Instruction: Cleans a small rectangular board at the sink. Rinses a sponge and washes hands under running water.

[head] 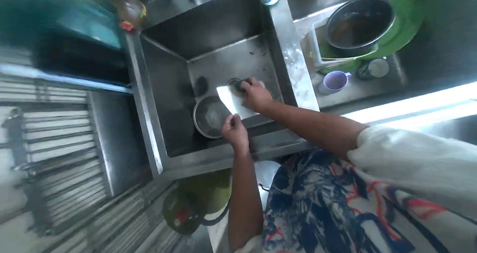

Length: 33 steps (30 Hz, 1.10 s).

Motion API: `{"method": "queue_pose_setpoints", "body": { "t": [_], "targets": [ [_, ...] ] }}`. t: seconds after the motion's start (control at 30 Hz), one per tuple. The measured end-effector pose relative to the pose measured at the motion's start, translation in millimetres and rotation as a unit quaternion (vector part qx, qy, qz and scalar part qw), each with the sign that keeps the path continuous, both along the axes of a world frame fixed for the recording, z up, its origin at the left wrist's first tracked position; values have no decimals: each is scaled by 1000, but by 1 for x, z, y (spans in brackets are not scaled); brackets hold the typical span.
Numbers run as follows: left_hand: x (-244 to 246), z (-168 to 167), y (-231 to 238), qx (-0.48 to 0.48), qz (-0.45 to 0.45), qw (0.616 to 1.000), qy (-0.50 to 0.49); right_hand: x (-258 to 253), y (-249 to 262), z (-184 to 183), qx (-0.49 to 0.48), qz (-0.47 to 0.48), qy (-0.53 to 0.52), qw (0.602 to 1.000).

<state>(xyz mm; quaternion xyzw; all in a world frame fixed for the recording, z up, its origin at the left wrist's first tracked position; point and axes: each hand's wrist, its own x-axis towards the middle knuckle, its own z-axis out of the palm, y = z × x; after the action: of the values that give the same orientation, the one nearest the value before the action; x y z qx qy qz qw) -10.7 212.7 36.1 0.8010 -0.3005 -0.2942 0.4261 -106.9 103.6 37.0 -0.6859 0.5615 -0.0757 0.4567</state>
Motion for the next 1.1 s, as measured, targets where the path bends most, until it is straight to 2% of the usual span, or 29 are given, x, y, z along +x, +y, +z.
{"method": "queue_pose_setpoints", "body": {
  "t": [0.1, 0.23, 0.37, 0.47, 0.57, 0.67, 0.73, 0.8, 0.87, 0.93, 1.1],
  "targets": [
    [10, 0, 6, -11, 15, 1000, -19, -7, -26, -24, 98, -32, 30, 994],
    [22, 5, 9, 15, 28, 998, -52, -11, -56, -32, 122, -37, 41, 991],
    [32, 4, 2, 17, 43, 998, -31, -11, -49, -5, 78, -78, 20, 994],
    [31, 8, 0, 10, 37, 999, -11, -1, -26, -4, 20, -27, -4, 999],
    [32, 18, 6, -20, 30, 999, -35, -2, -42, -15, 44, 17, 49, 998],
    [45, 22, 12, -20, 25, 997, -65, -19, -71, 3, 23, 29, 77, 996],
    [50, 21, 13, -20, 29, 997, -65, -37, -87, 14, -1, 26, 23, 999],
    [53, 21, 12, -11, 41, 998, -44, -58, -102, 17, 8, 5, -97, 995],
    [52, 22, 10, -4, 54, 998, -23, -83, -115, 34, 109, -28, -182, 977],
    [50, 21, 8, -3, 59, 998, -2, -111, -125, 51, 191, -57, -222, 954],
    [47, 19, 4, -23, 75, 996, 34, -153, -140, 75, 234, -69, -233, 941]
  ]
}}
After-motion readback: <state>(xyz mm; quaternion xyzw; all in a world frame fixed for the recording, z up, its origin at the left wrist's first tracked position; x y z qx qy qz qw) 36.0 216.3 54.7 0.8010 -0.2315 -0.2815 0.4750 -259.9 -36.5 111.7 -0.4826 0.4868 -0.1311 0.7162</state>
